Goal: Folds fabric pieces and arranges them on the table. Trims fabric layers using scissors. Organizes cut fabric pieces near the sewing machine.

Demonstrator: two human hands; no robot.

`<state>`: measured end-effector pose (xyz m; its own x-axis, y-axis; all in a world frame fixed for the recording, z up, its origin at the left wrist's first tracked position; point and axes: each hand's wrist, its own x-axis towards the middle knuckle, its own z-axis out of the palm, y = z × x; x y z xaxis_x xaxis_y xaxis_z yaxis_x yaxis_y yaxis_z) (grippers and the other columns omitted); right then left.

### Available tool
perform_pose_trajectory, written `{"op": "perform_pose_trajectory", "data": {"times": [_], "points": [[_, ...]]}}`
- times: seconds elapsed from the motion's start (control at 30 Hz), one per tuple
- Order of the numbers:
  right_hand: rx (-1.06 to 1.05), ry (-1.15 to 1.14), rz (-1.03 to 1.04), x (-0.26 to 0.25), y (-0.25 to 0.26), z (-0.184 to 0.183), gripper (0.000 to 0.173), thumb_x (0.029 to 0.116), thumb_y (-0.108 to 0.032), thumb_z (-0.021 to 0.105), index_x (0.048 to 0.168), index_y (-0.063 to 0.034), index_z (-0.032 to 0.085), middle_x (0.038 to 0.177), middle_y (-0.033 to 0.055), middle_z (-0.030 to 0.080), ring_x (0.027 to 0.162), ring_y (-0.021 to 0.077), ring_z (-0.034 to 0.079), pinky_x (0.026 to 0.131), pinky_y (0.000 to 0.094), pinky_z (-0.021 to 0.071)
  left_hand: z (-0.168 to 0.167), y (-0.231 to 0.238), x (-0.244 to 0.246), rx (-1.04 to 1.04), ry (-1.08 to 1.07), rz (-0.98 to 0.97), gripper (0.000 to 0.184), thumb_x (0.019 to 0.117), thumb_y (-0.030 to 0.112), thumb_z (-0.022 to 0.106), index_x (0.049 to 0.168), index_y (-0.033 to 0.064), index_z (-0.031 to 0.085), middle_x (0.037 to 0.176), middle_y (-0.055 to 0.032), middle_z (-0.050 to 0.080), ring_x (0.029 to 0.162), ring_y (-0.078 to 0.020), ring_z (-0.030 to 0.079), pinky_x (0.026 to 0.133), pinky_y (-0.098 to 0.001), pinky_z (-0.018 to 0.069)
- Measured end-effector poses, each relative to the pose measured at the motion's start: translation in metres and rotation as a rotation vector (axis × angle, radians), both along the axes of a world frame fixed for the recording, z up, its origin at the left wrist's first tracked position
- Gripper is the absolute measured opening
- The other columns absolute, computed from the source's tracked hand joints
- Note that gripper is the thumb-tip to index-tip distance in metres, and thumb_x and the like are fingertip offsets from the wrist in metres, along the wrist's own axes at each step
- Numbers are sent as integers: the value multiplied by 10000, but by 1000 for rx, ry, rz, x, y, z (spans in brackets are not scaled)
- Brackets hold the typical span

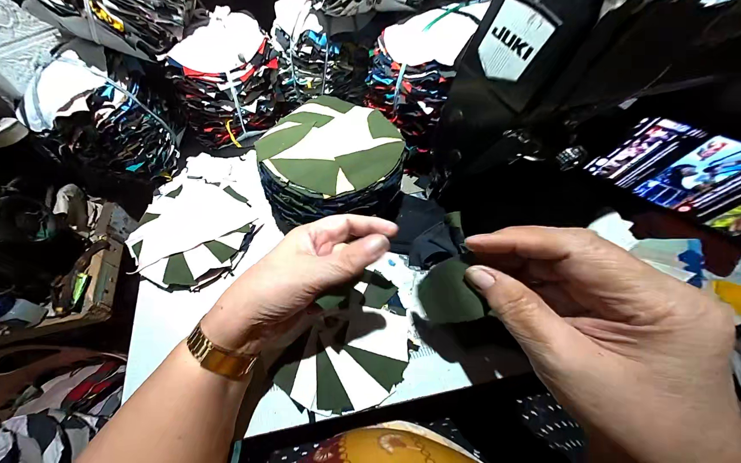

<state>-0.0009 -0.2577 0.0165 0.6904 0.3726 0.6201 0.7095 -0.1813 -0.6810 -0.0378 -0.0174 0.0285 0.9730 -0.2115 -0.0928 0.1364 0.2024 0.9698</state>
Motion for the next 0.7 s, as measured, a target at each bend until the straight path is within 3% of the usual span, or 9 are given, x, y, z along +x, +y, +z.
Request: {"op": "perform_pose_trajectory", "data": {"times": [0.07,0.1,0.17,0.23,0.3,0.47,0.6,0.7], "points": [[51,29,61,-5,9,-1,231,952,-38,647,1178,-37,688,1058,-23,717,921,46,692,822,192,608,-3,0,-1,75,-59,-133,278,981,99,612,1247,28,652,673,31,588,522,17,481,461,-118,391],[78,49,85,-7,13,-2,230,951,-31,651,1177,-36,689,1059,-22,719,920,51,695,826,196,610,-5,0,-1,122,-102,-190,232,956,85,653,1175,11,674,641,34,562,514,17,472,454,-118,372],[108,88,89,-9,17,-5,229,939,-28,665,1167,-37,691,1038,-22,727,899,56,705,812,197,618,-7,7,3,233,-178,-299,41,940,75,696,950,39,713,721,18,652,604,6,564,532,-134,453],[111,133,51,-9,19,-15,219,922,-32,687,1141,-47,697,1006,-30,723,862,46,699,777,183,614,-7,14,7,302,-234,-330,122,955,78,685,836,55,694,711,16,649,605,4,565,531,-137,450],[112,177,1,-10,23,-27,201,905,-34,706,1105,-49,697,961,-23,715,795,43,686,707,179,606,-7,22,10,387,-259,-326,193,980,107,673,795,52,673,637,20,592,539,-1,512,475,-141,399],[-47,194,-84,-14,28,-53,149,935,-115,682,1082,-97,696,892,-32,694,692,38,659,596,198,593,-14,23,13,775,-301,-306,319,996,228,681,712,84,651,568,36,516,504,-21,465,460,-191,348],[-216,69,-121,-11,28,-61,129,953,-155,659,1053,-90,708,905,-29,688,728,2,647,645,166,576,-17,17,11,1019,-259,-275,363,985,310,696,683,121,624,569,36,507,511,-57,472,476,-253,369],[-349,-60,-144,-9,30,-63,141,956,-161,629,1021,-84,728,869,-1,673,744,36,635,662,179,546,-14,9,8,1229,-191,-265,363,978,389,693,713,148,636,610,42,532,566,-87,514,534,-314,431]]}}
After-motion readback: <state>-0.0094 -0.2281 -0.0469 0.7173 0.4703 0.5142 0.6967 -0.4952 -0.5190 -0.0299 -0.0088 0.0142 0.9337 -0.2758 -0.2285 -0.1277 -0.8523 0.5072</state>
